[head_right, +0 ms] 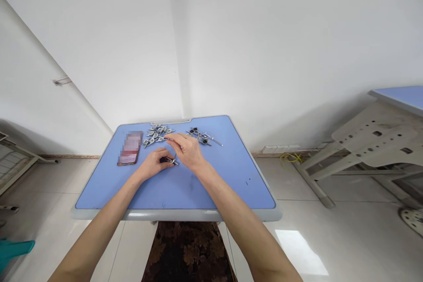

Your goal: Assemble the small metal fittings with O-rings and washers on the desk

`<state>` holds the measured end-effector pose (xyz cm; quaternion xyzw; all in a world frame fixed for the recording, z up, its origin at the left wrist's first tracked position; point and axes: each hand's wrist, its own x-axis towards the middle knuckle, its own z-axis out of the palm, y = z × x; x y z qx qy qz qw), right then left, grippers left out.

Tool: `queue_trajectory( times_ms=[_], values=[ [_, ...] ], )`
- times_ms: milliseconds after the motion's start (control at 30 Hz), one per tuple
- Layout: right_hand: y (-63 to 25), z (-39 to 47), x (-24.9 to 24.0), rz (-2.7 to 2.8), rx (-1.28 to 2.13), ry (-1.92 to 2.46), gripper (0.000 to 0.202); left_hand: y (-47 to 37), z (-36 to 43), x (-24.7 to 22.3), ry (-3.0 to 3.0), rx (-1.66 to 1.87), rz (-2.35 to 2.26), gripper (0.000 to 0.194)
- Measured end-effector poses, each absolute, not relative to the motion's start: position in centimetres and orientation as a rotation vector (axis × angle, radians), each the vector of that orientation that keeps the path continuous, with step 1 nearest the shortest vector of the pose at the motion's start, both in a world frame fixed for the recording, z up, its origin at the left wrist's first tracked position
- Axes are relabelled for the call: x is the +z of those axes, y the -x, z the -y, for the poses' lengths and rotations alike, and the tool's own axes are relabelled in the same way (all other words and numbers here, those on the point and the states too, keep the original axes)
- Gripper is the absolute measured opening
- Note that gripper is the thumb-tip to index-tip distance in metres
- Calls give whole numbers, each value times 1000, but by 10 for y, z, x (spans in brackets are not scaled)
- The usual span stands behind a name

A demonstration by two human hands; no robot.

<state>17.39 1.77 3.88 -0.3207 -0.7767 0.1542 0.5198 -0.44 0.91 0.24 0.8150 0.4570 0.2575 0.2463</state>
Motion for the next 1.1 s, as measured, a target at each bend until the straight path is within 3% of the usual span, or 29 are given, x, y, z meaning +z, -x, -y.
queue_trajectory(
  times_ms=[267, 433, 667, 900, 1100],
  values=[
    [-175, -18, 39, 1886, 762, 672, 41, 5, -9, 1, -2232, 708, -1236, 10],
    [-170, -22, 35, 1850, 620, 823, 31, 5, -9, 0, -2258, 700, -1257, 10],
    [-176, -26, 41, 1844, 815, 756, 42, 4, -7, 3, -2243, 716, -1241, 9],
    [-171, -30, 40, 1883, 522, 922, 33, 4, -6, 4, -2253, 715, -1245, 9],
    [-172, -26, 43, 1787, 720, 764, 36, 3, -7, 4, -2223, 723, -1248, 8]
  ],
)
